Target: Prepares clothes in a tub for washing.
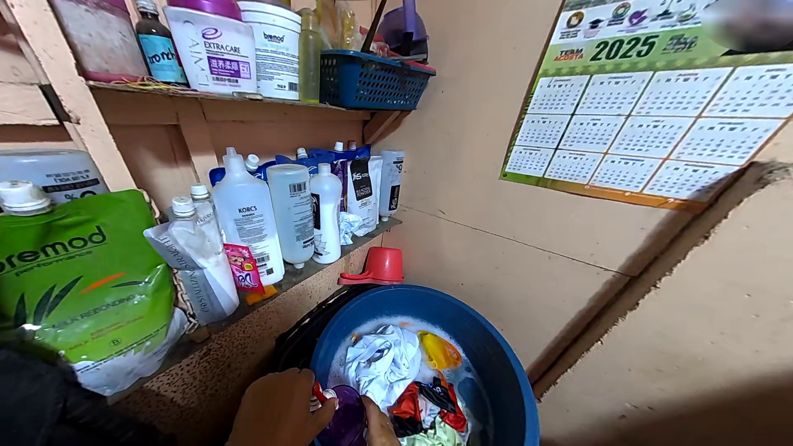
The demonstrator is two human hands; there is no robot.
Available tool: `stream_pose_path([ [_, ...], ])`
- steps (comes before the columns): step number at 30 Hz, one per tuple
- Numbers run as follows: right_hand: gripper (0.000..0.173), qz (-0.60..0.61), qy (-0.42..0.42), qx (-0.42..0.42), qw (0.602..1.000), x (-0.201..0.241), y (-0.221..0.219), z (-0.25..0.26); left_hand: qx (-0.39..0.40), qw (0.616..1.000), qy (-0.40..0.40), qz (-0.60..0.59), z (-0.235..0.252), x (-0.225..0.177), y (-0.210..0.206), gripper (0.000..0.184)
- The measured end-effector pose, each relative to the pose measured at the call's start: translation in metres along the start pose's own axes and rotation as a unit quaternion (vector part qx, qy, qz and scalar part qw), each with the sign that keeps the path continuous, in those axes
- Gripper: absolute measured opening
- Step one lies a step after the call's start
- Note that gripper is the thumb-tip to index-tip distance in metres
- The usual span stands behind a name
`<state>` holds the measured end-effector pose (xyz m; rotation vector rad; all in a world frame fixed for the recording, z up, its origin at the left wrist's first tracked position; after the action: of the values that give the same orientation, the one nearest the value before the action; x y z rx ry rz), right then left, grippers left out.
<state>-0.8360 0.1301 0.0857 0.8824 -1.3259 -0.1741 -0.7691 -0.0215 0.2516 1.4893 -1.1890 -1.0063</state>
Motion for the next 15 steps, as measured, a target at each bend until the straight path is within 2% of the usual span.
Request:
stream_pose_path([
  [15, 0.097, -0.005, -0.006, 0.007, 1.000, -0.0008, 0.0009, -0.0013, 0.001, 1.000, 0.007, -0.003, 0.0010, -0.0008, -0.0001, 0.065],
])
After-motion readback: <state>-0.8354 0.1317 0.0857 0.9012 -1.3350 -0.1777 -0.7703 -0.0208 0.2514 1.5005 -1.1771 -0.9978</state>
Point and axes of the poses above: each hand's wrist, its own z-axis towards the middle knuckle, its own y-axis out of the back of the hand, x = y × z, the point moved 6 cm from there along z, towards the middle knuckle, and after that the axes turned 10 degrees about -y, right-handed, at the moved point
